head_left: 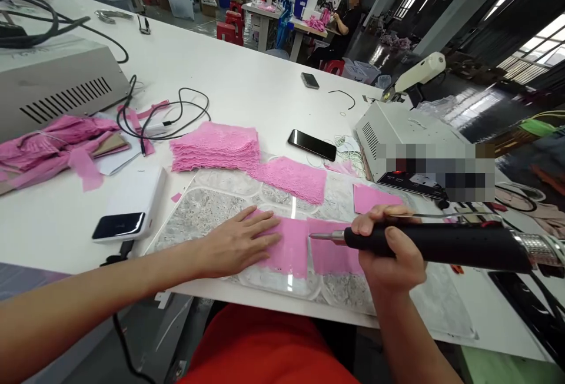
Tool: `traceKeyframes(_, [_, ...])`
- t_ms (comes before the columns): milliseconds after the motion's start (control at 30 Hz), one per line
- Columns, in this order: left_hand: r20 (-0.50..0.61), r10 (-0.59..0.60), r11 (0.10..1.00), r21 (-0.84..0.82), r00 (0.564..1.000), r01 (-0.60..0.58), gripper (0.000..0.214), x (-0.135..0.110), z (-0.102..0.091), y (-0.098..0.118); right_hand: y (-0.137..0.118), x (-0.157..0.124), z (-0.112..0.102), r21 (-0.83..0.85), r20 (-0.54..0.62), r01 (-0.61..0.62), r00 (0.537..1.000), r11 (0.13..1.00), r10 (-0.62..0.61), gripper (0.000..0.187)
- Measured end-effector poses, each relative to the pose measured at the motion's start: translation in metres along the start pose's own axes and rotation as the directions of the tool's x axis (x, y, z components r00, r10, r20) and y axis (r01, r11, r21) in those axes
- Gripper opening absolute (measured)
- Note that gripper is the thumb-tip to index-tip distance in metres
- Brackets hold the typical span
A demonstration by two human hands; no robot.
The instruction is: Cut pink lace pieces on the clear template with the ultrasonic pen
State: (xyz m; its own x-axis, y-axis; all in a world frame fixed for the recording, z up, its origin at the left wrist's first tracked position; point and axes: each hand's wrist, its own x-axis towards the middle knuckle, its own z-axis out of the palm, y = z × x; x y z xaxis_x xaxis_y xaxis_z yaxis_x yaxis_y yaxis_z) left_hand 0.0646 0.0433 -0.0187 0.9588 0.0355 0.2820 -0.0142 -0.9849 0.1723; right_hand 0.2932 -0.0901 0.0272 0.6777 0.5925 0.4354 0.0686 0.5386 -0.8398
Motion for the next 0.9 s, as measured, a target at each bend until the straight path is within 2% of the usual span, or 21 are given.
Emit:
traceKeyframes(433, [0.079, -0.037, 0.999, 0.003, 0.996, 0.036, 0.038, -0.003, -0.01, -0.001, 0.004, -0.011, -0.002, 0.075, 0.088, 0.007, 0.996, 0.997, -0.014, 0.015])
traceKeyframes(567, [0.081, -0.031, 0.999, 0.024, 0.996, 0.029, 0.037, 0.0, -0.012, -0.002, 0.002, -0.011, -0.005, 0.055, 0.066, 0.025, 0.997, 0.998, -0.029, 0.015])
traceKeyframes(667, [0.037, -0.038, 0.999, 0.023, 0.999, 0.037, 0.034, 0.016, -0.013, -0.004, 0.003, -0.011, -0.008, 0.058, 0.036, 0.031, 0.999, 0.998, -0.033, 0.016])
traceKeyframes(767, [-0.008, -0.143, 0.989, -0.024, 0.99, 0.143, 0.028, 0.042, -0.011, -0.005, 0.004, -0.012, -0.009, 0.078, 0.021, 0.025, 0.999, 0.997, -0.027, 0.017])
traceKeyframes(900, [0.039, -0.252, 0.965, -0.059, 0.967, 0.254, 0.016, 0.064, -0.004, -0.006, 0.006, -0.012, -0.01, 0.088, -0.006, 0.027, 1.0, 0.996, -0.027, 0.017])
